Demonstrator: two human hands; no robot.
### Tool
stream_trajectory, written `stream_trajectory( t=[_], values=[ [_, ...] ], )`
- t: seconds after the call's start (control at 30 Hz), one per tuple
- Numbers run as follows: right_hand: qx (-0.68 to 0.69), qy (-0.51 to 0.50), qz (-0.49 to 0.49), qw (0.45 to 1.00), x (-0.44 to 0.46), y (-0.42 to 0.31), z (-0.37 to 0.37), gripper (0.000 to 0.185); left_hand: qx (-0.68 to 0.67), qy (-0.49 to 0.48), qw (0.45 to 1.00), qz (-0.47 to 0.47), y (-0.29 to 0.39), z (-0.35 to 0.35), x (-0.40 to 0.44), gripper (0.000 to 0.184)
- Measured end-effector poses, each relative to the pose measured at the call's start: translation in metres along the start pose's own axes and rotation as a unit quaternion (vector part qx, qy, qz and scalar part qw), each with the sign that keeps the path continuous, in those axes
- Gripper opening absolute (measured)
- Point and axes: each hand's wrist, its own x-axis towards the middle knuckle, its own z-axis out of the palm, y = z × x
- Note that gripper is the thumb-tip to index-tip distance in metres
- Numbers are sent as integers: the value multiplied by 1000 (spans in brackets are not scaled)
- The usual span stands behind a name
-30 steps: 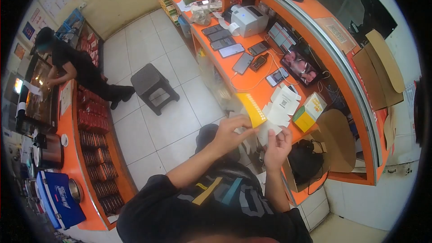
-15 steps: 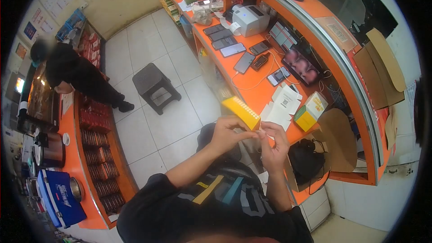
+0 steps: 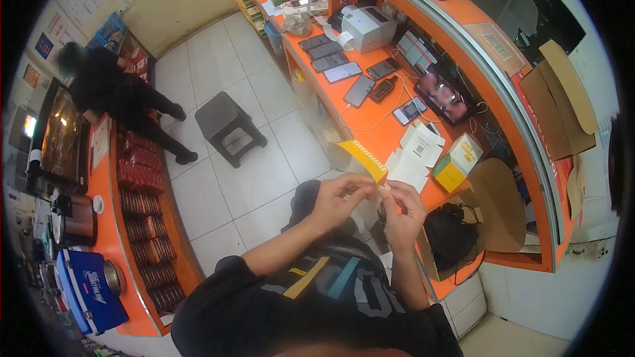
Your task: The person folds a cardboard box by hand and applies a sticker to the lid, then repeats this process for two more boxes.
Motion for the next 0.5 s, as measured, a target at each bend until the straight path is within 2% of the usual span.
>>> stream_trajectory(
  t=[0.17,0.27,0.37,0.47,0.5],
  values=[
    [-73,-12,-75,994,-2,7,4,10,114,-27,993,6,-6,-7,1,19],
    [22,-2,-9,1000,-6,10,11,15,214,-37,975,36,-5,-5,0,21],
    [98,23,53,993,-8,26,11,15,130,4,988,84,-20,5,-4,24],
    [46,53,87,994,-10,31,8,10,58,69,995,-46,-22,10,-5,26],
    [4,55,59,997,-9,29,7,9,135,31,990,-34,-16,11,-4,26]
  ],
)
